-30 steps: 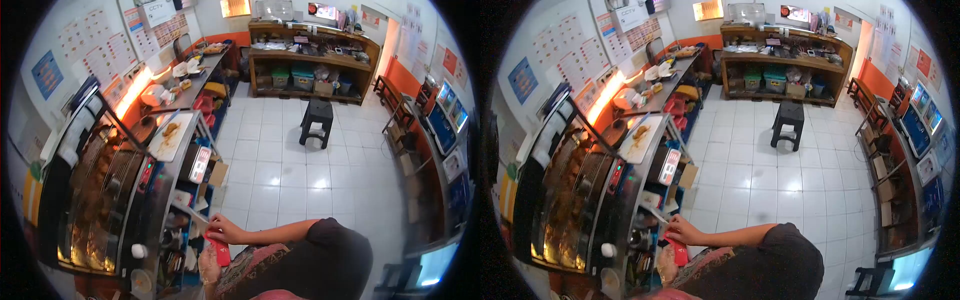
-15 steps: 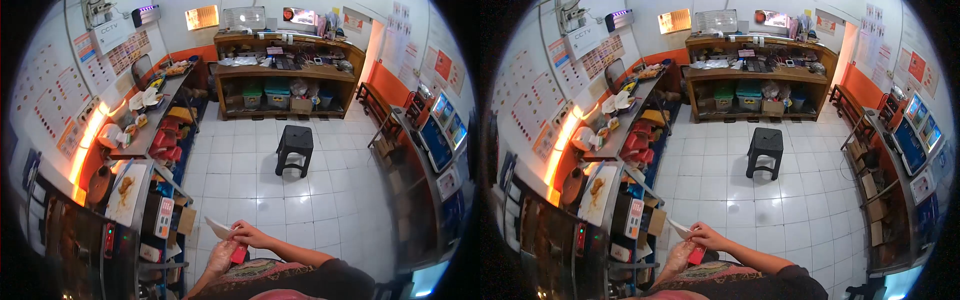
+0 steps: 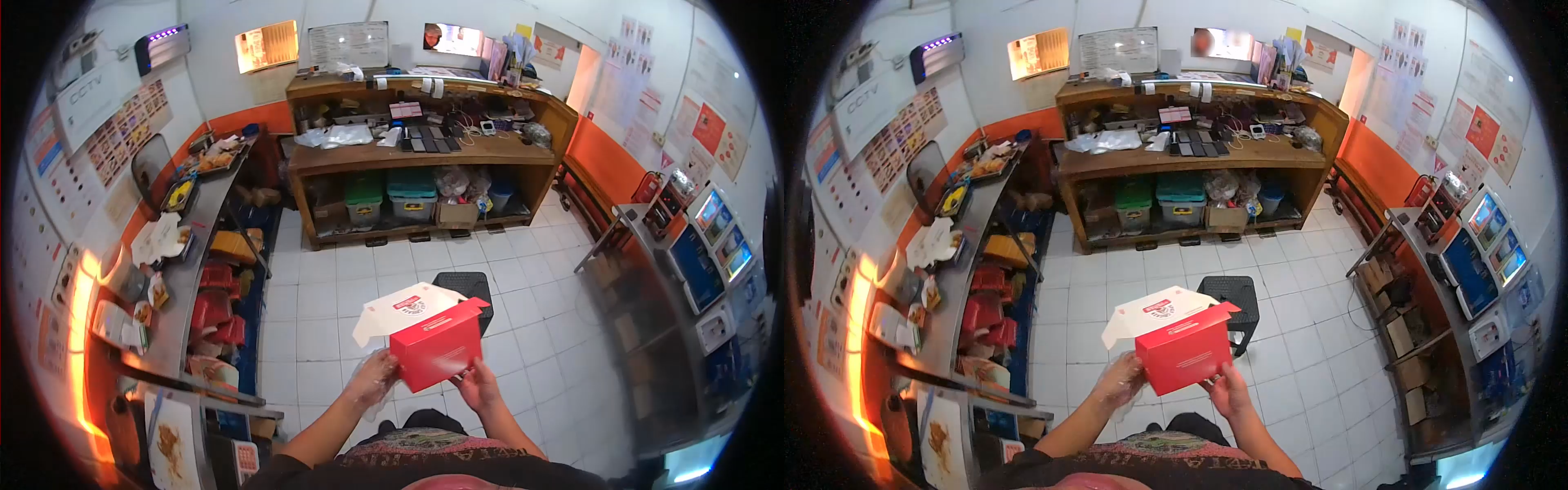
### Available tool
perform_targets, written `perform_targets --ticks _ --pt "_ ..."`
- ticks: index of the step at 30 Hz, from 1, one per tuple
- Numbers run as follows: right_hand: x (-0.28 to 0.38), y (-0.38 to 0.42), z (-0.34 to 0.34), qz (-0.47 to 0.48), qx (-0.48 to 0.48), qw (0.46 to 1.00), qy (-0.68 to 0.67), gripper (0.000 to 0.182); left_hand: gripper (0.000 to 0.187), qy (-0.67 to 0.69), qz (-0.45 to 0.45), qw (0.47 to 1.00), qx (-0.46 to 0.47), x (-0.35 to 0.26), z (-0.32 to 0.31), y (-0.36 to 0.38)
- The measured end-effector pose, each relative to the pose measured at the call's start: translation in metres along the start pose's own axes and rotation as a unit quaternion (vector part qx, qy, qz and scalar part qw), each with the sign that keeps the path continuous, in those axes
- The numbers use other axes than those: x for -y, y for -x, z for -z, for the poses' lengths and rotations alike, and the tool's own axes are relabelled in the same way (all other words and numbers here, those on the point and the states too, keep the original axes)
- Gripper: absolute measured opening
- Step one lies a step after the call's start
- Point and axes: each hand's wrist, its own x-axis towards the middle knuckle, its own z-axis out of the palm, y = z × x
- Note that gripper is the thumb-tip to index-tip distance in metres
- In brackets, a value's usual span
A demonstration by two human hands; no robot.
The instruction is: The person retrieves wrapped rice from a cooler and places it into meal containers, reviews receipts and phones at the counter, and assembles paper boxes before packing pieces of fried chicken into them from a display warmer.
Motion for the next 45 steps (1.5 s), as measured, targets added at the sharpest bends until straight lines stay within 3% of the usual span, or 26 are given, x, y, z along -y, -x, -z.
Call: perform_targets --ticks 7,9,10,11,13,14,15,16,17,19,20,21,23,24,26,27,29,30,31,33,37,39,41,42,43,45 --pt "0.068 -0.184 0.019 0.099 -0.023 0.993 -0.054 0.058 0.046 -0.017 0.081 0.996 0.041 -0.044 0.061 -0.195" --pt "0.095 -0.255 0.014 0.127 -0.089 0.988 0.007 0.059 0.047 -0.071 0.126 0.981 -0.133 -0.074 0.081 -0.252" --pt "0.113 -0.287 -0.001 0.135 -0.124 0.983 0.029 0.061 0.048 -0.070 0.157 0.940 -0.296 -0.075 0.105 -0.285" --pt "0.127 -0.315 -0.004 0.132 -0.122 0.983 0.027 0.061 0.048 -0.071 0.155 0.939 -0.299 -0.081 0.116 -0.300" --pt "0.154 -0.383 -0.015 0.177 -0.097 0.926 0.319 0.064 0.047 -0.358 -0.193 0.824 -0.396 -0.105 0.136 -0.337" --pt "0.161 -0.417 -0.019 0.158 -0.048 0.926 0.341 0.065 0.047 -0.361 -0.191 0.822 -0.396 -0.132 0.126 -0.350" --pt "0.161 -0.451 -0.018 0.146 0.008 0.906 0.397 0.066 0.046 -0.553 -0.274 0.707 -0.346 -0.173 0.098 -0.360" --pt "0.176 -0.480 -0.037 0.179 0.081 0.826 0.529 0.065 0.045 -0.711 -0.344 0.549 -0.274 -0.206 0.078 -0.379" --pt "0.188 -0.503 -0.056 0.202 0.148 0.723 0.644 0.065 0.045 -0.710 -0.343 0.552 -0.272 -0.224 0.072 -0.402" --pt "0.196 -0.551 -0.082 0.174 0.217 0.721 0.634 0.065 0.041 -0.754 -0.293 0.580 -0.098 -0.254 0.068 -0.454" --pt "0.203 -0.580 -0.092 0.148 0.288 0.714 0.620 0.067 0.034 -0.789 -0.123 0.599 -0.051 -0.267 0.076 -0.481" --pt "0.204 -0.610 -0.094 0.174 0.310 0.692 0.629 0.065 0.028 -0.736 -0.072 0.673 0.008 -0.261 0.116 -0.511" --pt "0.209 -0.668 -0.095 0.240 0.283 0.590 0.717 0.063 0.027 -0.679 -0.090 0.727 0.047 -0.270 0.157 -0.565" --pt "0.211 -0.699 -0.096 0.240 0.276 0.596 0.715 0.063 0.027 -0.681 -0.085 0.726 0.053 -0.280 0.176 -0.595" --pt "0.210 -0.744 -0.100 0.303 0.195 0.641 0.678 0.060 0.022 -0.477 -0.022 0.879 0.016 -0.293 0.204 -0.635" --pt "0.217 -0.760 -0.114 0.300 0.189 0.644 0.678 0.060 0.022 -0.476 -0.016 0.879 0.020 -0.307 0.214 -0.660" --pt "0.237 -0.792 -0.142 0.323 0.094 0.733 0.591 0.056 0.017 -0.245 -0.034 0.968 -0.042 -0.331 0.227 -0.715" --pt "0.241 -0.812 -0.149 0.374 0.073 0.724 0.574 0.048 0.011 -0.127 -0.023 0.990 -0.060 -0.357 0.212 -0.736" --pt "0.250 -0.830 -0.156 0.384 0.090 0.729 0.559 0.046 0.011 -0.119 -0.029 0.991 -0.056 -0.379 0.203 -0.766" --pt "0.255 -0.866 -0.158 0.316 0.093 0.835 0.441 0.049 0.013 -0.028 -0.006 0.994 -0.106 -0.409 0.196 -0.809" --pt "0.292 -0.937 -0.173 0.329 0.108 0.868 0.356 0.053 0.012 -0.015 0.039 0.992 -0.117 -0.449 0.218 -0.902" --pt "0.314 -0.982 -0.175 0.397 0.140 0.800 0.428 0.058 0.011 -0.014 0.043 0.982 -0.183 -0.456 0.232 -0.944" --pt "0.335 -1.024 -0.182 0.365 0.140 0.819 0.420 0.053 0.012 -0.148 -0.066 0.975 -0.150 -0.452 0.261 -0.992" --pt "0.349 -1.049 -0.180 0.399 0.172 0.763 0.479 0.054 0.012 -0.191 -0.102 0.966 -0.142 -0.457 0.262 -1.011" --pt "0.362 -1.072 -0.179 0.427 0.205 0.702 0.532 0.055 0.014 -0.069 -0.070 0.980 -0.175 -0.484 0.230 -1.018" --pt "0.380 -1.120 -0.175 0.412 0.214 0.716 0.522 0.041 0.016 0.067 -0.051 0.971 -0.225 -0.501 0.213 -1.046"
